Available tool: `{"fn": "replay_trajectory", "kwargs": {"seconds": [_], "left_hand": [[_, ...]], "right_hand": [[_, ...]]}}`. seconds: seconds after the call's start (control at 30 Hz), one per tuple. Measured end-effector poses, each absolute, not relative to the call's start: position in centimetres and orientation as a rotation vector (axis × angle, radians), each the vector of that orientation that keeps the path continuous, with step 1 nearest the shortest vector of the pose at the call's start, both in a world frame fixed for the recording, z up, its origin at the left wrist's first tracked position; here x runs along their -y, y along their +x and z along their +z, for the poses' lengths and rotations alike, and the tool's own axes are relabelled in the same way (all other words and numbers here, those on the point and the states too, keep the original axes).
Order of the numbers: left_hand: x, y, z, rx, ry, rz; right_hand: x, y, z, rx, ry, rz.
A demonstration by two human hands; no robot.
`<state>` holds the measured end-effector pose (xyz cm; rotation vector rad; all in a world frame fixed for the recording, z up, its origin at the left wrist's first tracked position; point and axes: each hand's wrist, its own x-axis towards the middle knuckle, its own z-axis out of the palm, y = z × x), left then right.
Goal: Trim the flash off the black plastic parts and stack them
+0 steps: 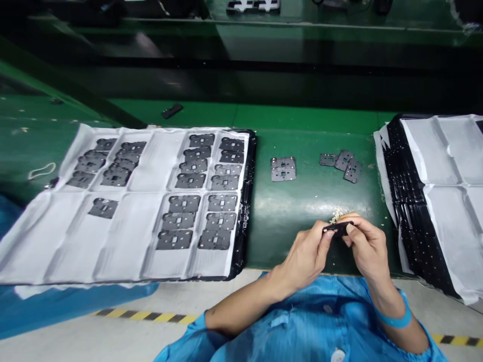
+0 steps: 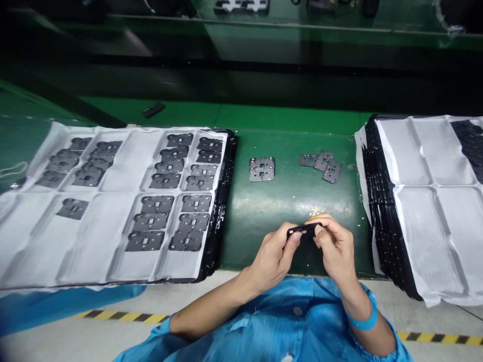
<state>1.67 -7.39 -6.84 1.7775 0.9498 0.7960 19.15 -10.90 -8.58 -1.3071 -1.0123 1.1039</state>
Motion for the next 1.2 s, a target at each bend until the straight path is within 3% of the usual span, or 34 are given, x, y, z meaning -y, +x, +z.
{"fn": "replay_trajectory", "kwargs": {"seconds": [0.3,0.8,1.2], "left_hand": [[7.1,1.6,-6.8,-0.928,1.753,0.767],[6.5,0.9,-6.8,-0.93,1.43,0.817],[6.1,0.7,-6.5,-0.933,1.484,0.746]], "right_hand": [[11.0,19.6,-8.5,1.047,-1.261,1.166],[12.1,19.1,-6.9,1.42,-1.408,0.812],[12.1,19.0,-7.1,1.364,-1.42,0.85]]}}
